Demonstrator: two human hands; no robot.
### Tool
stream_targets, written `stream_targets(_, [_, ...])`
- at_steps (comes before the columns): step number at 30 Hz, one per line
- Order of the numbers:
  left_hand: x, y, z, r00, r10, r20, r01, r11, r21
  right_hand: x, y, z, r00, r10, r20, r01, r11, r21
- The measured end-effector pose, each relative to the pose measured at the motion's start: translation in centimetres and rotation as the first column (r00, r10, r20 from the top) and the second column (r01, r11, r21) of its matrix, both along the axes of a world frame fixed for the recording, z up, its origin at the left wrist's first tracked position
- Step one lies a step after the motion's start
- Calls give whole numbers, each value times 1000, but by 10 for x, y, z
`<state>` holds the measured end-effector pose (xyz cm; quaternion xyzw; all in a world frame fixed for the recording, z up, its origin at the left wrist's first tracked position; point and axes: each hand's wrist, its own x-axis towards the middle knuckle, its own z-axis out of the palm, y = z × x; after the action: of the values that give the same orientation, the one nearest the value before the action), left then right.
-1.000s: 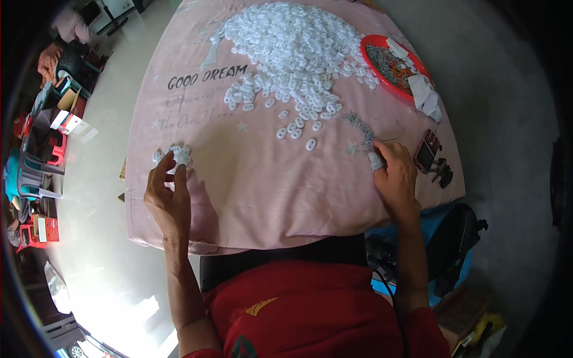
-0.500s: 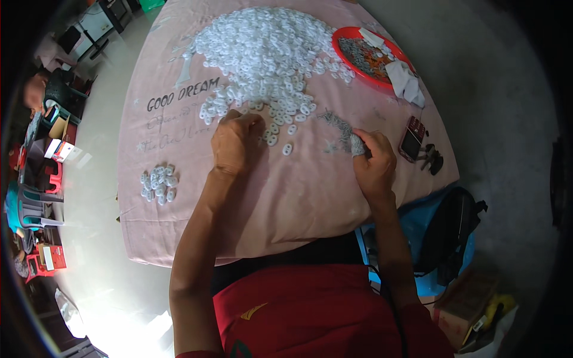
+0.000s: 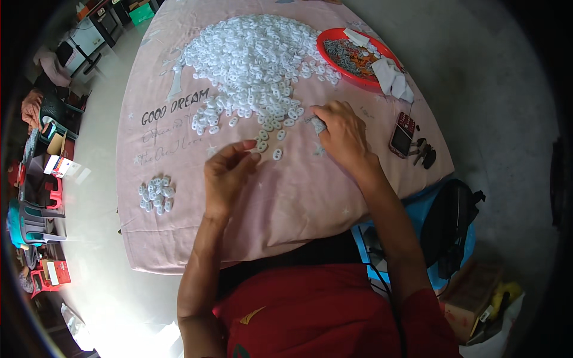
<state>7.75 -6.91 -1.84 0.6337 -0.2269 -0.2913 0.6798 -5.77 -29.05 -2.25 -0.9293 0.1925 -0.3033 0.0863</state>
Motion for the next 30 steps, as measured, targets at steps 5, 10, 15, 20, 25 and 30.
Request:
stream_targets(5, [-25, 24, 7, 941, -124, -315, 135, 991, 11, 1, -5, -9, 997, -8, -71, 9, 1000, 12])
stream_targets(10, [-35, 38, 6, 898, -122, -423, 132, 991, -5, -19, 11, 0, 999, 11, -32, -9, 997, 71])
stream_targets(15, [-38, 43, 8, 837, -164, -523, 137, 986, -90, -30, 12, -7, 980, 2, 198, -115, 817, 565])
stream_targets(20, [-40, 47, 0, 833, -193, -518, 157, 981, -112, -35, 13, -20, 971, 31, 236, -204, 622, 756])
stream_targets(25, [-42, 48, 8, 837, -194, -511, 196, 979, -52, -38, 21, -7, 980, 25, 197, -168, 633, 755])
stream_targets(30, [-38, 48, 3, 845, -244, -476, 237, 969, -76, -50, 24, 3, 998, -52, -23, 56, 965, 257])
